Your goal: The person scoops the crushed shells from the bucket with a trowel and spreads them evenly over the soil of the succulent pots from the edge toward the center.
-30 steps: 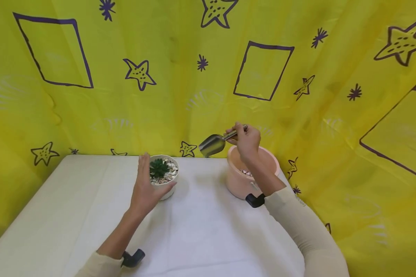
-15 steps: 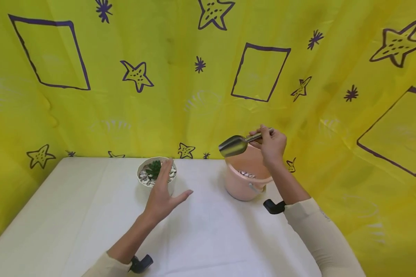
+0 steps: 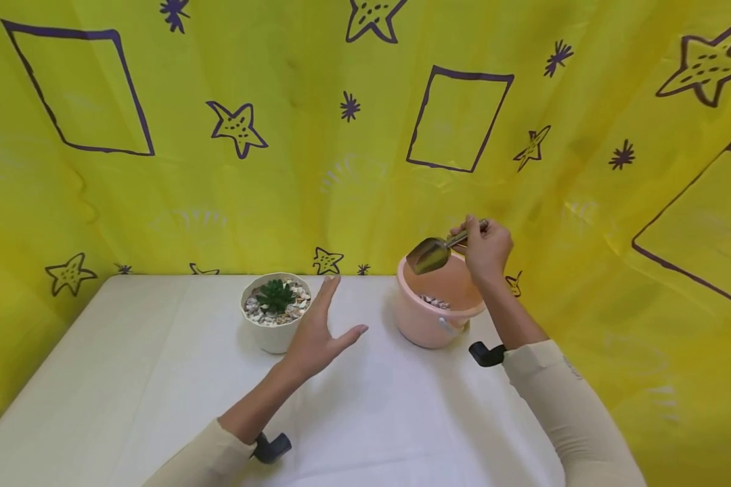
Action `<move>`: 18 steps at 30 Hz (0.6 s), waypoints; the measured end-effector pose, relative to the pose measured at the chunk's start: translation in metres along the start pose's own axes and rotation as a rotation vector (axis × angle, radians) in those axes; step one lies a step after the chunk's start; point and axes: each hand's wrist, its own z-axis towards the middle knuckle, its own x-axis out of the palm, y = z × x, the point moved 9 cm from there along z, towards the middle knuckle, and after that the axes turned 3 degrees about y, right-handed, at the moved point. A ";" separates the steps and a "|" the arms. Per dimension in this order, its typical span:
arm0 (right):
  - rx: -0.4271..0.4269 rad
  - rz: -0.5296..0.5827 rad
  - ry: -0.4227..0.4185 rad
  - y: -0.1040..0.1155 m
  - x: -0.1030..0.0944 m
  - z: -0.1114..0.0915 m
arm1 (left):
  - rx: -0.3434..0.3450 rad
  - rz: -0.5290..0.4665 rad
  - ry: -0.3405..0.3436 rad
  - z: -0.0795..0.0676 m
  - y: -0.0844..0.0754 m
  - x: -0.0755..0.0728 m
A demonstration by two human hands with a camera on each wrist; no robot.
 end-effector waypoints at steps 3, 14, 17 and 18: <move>-0.030 -0.083 -0.015 -0.006 0.000 0.005 | -0.005 -0.002 0.032 0.010 -0.003 0.013; -0.015 -0.403 -0.020 -0.034 -0.001 0.019 | -0.065 -0.004 0.132 0.040 -0.008 0.061; -0.015 -0.449 0.004 -0.037 0.001 0.020 | -0.057 -0.004 0.136 0.047 -0.008 0.069; -0.017 -0.459 0.013 -0.038 0.002 0.020 | -0.054 -0.003 0.136 0.049 -0.008 0.071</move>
